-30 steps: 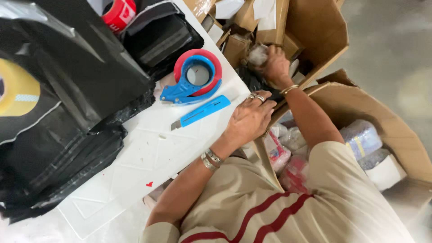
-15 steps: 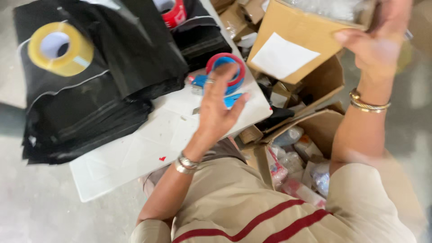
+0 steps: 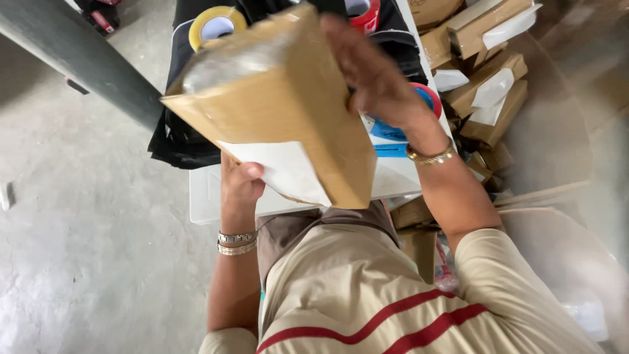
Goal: The person packs items into black poly mailers, seals them, applies fragile tape, and then adheres shipping labels to the exterior.
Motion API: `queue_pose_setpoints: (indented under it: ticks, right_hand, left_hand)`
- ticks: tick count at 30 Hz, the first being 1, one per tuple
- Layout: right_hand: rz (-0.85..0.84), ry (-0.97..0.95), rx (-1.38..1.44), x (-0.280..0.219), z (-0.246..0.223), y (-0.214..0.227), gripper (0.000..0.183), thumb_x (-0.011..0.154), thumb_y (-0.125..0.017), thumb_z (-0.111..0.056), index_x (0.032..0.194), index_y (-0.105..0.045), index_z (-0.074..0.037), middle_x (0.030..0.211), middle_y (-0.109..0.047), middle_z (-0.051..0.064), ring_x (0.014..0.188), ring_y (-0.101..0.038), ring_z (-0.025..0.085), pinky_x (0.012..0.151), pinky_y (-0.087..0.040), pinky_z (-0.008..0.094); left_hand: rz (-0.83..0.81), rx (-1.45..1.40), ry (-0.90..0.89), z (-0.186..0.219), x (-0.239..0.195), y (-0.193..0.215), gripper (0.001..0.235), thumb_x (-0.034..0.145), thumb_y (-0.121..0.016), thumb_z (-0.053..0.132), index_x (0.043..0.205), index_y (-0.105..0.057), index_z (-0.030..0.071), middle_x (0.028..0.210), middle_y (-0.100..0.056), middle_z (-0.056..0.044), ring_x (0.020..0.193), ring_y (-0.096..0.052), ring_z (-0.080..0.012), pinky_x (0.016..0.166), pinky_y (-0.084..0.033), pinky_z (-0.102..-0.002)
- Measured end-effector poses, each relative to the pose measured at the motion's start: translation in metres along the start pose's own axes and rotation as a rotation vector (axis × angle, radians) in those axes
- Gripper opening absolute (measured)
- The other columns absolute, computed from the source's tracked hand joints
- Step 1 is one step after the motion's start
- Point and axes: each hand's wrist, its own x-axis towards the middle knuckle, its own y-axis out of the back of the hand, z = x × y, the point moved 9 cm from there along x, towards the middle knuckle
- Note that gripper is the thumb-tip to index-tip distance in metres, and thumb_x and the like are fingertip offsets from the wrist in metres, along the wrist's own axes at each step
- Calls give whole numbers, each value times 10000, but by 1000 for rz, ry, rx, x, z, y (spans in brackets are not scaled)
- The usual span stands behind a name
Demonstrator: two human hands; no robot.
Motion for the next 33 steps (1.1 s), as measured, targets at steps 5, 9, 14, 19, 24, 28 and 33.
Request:
queue_pose_setpoints:
  ticks: [5, 9, 14, 19, 24, 28, 33]
  right_hand:
    - [-355, -305, 299, -54, 83, -11, 1039, 835, -883, -398, 1602, -338, 40, 1566, -491, 91, 1454, -440, 183, 1200, -367, 365]
    - [-452, -268, 190, -85, 83, -8, 923, 820, -894, -238, 1550, -409, 53, 1517, -547, 110, 1395, -511, 179, 1175, -425, 368]
    - [-178, -302, -362, -117, 54, -2, 338, 922, -767, -49, 1242, -686, 20, 1154, -769, 69, 1065, -663, 92, 901, -545, 274]
    - [205, -510, -590, -172, 18, 51, 101, 918, -734, 14, 1018, -748, 15, 844, -741, 33, 748, -631, 64, 666, -510, 237]
    - [802, -268, -703, -255, -29, 155, 153, 1000, -685, 55, 1129, -756, 16, 1030, -761, 49, 862, -663, 70, 821, -522, 238]
    - [1100, -133, -947, -313, -51, 217, 160, 1025, -656, 69, 1162, -735, 43, 1074, -758, 89, 912, -679, 118, 873, -538, 269]
    - [1117, -314, -1272, -323, -35, 221, 180, 1036, -647, 59, 1212, -689, 60, 1124, -744, 126, 987, -701, 168, 910, -580, 299]
  left_hand:
    - [4, -81, -67, 2, -3, 31, 858, 739, -914, 385, 1392, -519, -8, 1278, -679, -87, 1152, -690, -226, 994, -571, -381]
    - [119, -233, -34, -23, -16, 64, 829, 838, -870, 520, 1357, -574, -55, 1248, -695, -106, 1118, -700, -250, 999, -574, -404]
    - [102, -104, -115, -7, -22, 48, 784, 869, -855, 527, 1352, -571, -21, 1197, -685, -70, 1099, -679, -208, 961, -563, -358]
    - [118, -14, -95, -3, -37, 17, 893, 824, -881, 524, 1428, -488, -5, 1281, -663, -59, 1146, -666, -193, 987, -566, -360]
    - [104, 39, -89, 1, -46, 22, 885, 822, -935, 249, 1499, -434, -24, 1166, -645, -105, 1034, -677, -198, 910, -577, -346]
    - [155, 87, -114, 2, -53, 38, 864, 791, -936, 206, 1458, -441, -33, 1251, -647, -110, 1126, -683, -206, 942, -594, -332]
    - [111, 649, -83, -2, -49, 28, 774, 790, -967, 109, 1370, -485, -65, 1232, -632, -114, 1105, -652, -173, 950, -587, -307]
